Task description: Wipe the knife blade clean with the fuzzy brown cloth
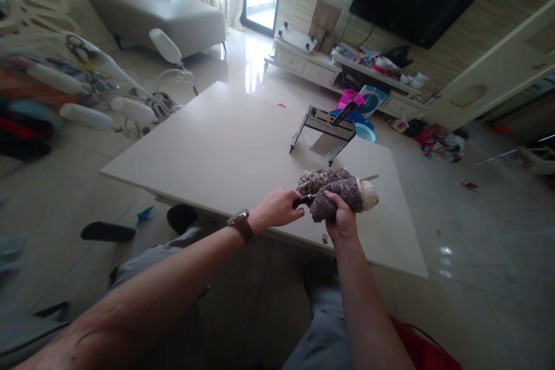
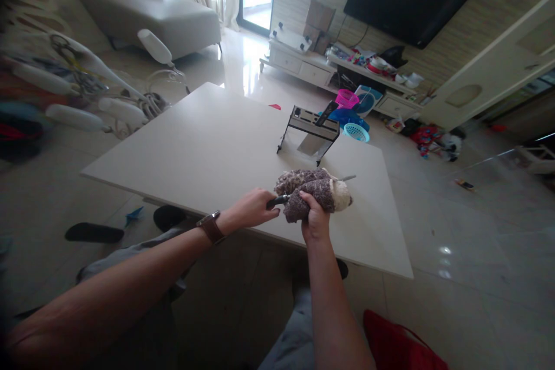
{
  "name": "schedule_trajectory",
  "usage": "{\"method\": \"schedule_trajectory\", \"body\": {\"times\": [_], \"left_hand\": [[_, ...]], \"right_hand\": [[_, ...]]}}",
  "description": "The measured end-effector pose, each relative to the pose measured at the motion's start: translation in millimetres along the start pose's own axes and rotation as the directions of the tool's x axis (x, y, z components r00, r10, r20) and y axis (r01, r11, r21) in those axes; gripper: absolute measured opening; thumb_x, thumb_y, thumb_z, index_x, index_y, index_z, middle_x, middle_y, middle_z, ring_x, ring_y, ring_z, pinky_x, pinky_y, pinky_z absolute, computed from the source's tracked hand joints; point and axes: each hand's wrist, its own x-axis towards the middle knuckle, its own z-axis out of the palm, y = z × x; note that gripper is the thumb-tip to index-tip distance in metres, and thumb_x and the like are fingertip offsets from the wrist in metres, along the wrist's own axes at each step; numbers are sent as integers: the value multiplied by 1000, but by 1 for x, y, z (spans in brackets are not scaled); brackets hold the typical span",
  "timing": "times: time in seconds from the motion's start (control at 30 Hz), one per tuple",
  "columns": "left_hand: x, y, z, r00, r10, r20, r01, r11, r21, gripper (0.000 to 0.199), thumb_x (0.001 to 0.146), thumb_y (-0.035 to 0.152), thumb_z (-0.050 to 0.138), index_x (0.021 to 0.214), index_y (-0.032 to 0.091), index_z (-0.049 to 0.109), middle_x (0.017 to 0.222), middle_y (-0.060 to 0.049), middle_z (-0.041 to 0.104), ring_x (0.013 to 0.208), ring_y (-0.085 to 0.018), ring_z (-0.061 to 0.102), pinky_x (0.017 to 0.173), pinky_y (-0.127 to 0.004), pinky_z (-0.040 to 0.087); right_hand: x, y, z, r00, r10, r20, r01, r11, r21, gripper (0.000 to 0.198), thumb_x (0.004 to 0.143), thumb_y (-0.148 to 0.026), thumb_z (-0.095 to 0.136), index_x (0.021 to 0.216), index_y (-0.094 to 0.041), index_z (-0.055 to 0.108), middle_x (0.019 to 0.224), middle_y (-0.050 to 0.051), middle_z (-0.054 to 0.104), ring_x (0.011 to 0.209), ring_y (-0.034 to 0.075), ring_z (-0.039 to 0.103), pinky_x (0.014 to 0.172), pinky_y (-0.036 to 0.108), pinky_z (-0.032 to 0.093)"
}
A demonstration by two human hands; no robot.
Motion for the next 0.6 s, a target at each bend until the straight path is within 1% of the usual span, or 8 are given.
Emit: {"method": "schedule_trajectory", "body": {"times": [0.13, 0.27, 0.43, 0.53, 0.6], "left_hand": [[-1, 1, -3, 1000, -15, 22, 14, 999, 32, 23, 86, 34, 63, 79, 18, 78, 75, -13, 75, 69, -22, 66, 63, -31, 39], [-2, 0, -3, 1000, 1, 25, -3, 998, 65, 24, 86, 33, 61, 78, 19, 78, 76, -13, 76, 69, -22, 67, 62, -32, 38], [-4, -3, -3, 999, 30, 23, -33, 993, 111, 25, 87, 31, 58, 79, 19, 79, 78, -14, 77, 71, -24, 69, 61, -33, 37], [-3, -4, -5, 999, 44, 27, -47, 990, 130, 26, 87, 30, 57, 80, 20, 80, 80, -14, 77, 73, -25, 70, 62, -34, 38], [-3, -6, -7, 999, 46, 25, -49, 989, 141, 26, 88, 30, 57, 81, 20, 80, 80, -14, 77, 73, -25, 71, 62, -33, 39]], "right_hand": [[7, -2, -4, 999, -49, -8, 49, 999, 7, 45, 54, -17, 90, 94, -16, 71, 93, 1, 78, 81, 18, 74, 71, 30, 65], [18, -9, -13, 992, -122, -43, 124, 992, 28, 44, 56, -16, 87, 97, -17, 69, 90, -2, 76, 81, 16, 73, 70, 28, 65], [31, -18, -27, 957, -231, -177, 246, 967, 70, 45, 59, -15, 82, 103, -20, 69, 95, -3, 76, 81, 14, 73, 69, 25, 65], [39, -21, -36, 940, -235, -247, 264, 960, 90, 45, 59, -16, 81, 102, -20, 68, 97, -2, 76, 80, 15, 73, 65, 25, 65], [44, -23, -42, 944, -231, -236, 258, 962, 92, 41, 60, -19, 80, 99, -21, 68, 94, -2, 75, 78, 16, 73, 63, 26, 64]]}}
